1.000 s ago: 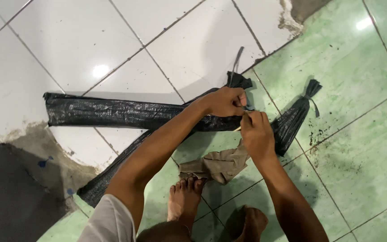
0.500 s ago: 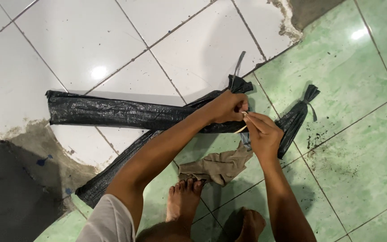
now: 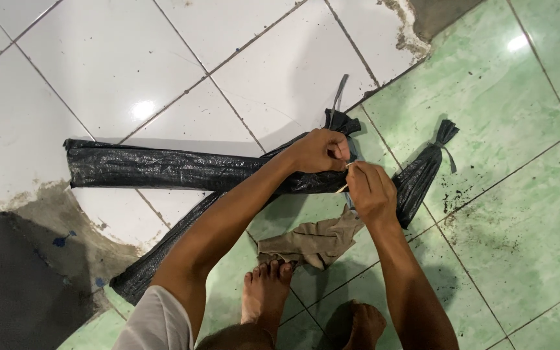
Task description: The person organizes several tent poles by hand and places them into long black protective sleeves.
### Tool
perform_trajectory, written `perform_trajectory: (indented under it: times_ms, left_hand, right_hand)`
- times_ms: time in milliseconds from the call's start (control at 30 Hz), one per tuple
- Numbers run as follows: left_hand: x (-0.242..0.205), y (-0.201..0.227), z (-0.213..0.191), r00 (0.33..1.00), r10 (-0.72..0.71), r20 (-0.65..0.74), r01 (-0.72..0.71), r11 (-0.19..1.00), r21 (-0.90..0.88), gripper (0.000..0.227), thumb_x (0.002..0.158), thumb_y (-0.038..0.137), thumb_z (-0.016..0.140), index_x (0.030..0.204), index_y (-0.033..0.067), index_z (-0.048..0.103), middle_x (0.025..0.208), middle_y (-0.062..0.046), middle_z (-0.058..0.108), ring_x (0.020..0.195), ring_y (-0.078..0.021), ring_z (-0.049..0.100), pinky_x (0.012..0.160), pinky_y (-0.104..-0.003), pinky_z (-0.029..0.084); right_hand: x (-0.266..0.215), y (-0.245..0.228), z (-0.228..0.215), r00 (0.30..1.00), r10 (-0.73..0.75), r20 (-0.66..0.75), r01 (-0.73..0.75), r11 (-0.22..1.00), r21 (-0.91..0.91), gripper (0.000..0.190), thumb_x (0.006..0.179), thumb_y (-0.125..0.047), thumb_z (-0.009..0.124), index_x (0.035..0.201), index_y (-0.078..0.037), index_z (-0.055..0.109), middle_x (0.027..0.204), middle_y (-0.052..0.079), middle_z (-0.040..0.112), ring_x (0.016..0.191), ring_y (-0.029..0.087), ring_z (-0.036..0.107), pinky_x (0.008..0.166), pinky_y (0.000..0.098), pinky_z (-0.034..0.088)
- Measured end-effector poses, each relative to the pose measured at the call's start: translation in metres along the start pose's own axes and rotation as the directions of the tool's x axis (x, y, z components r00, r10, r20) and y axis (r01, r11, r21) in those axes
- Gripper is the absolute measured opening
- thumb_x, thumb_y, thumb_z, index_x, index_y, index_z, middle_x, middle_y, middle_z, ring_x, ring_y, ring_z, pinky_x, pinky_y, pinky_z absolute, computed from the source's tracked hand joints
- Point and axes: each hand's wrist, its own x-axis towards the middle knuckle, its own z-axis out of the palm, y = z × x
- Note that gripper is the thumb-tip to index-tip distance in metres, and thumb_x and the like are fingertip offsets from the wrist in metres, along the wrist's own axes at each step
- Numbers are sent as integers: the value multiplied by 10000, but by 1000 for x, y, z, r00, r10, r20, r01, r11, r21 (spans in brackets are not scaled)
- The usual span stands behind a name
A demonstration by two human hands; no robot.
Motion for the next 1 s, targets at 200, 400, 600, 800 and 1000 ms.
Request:
perform_trajectory:
  times_ms: [200,400,600,800,1000]
  left_hand:
    - [14,3,-4,971,-209,119,218,974,-66,192,979,132,618,972,9,765,924,-112,794,844,-174,751,804,-337,608]
    - [27,-27,-2,960,-107,259,129,989,-70,259,921,100,624,1123,64,783,1025,-56,800,957,-141,740,858,-330,596]
    - [32,-14,-7,937,-158,313,143,987,70,208,942,168,662,1057,42,780,961,-82,784,885,-178,711,827,-342,569]
    - [20,-6,-10,957,7,291,-33,996,86,205,842,173,772,1022,77,792,923,-29,785,870,-146,731,800,-320,583]
    - [9,6,-6,986,24,163,-37,997,74,151,840,153,807,965,75,769,867,-15,759,833,-122,716,765,-315,579]
  right_hand:
    - [-15,15,16,987,-151,-58,140,977,-161,124,913,13,801,970,71,708,991,180,690,911,308,723,753,373,634]
    - [-23,26,21,982,-168,-85,156,978,-141,165,919,26,834,1002,102,713,1031,186,678,951,312,711,762,355,647]
    - [-1,17,-1,980,-199,-17,200,979,32,155,945,56,791,1057,105,695,1085,176,678,986,308,709,795,362,640]
    - [-3,13,-7,993,-120,19,119,992,48,164,932,94,735,1085,52,693,1110,162,678,1015,326,714,863,405,635]
    - [-2,8,-4,998,8,-57,4,980,197,175,923,77,778,1074,52,692,1094,169,691,991,325,710,827,401,610]
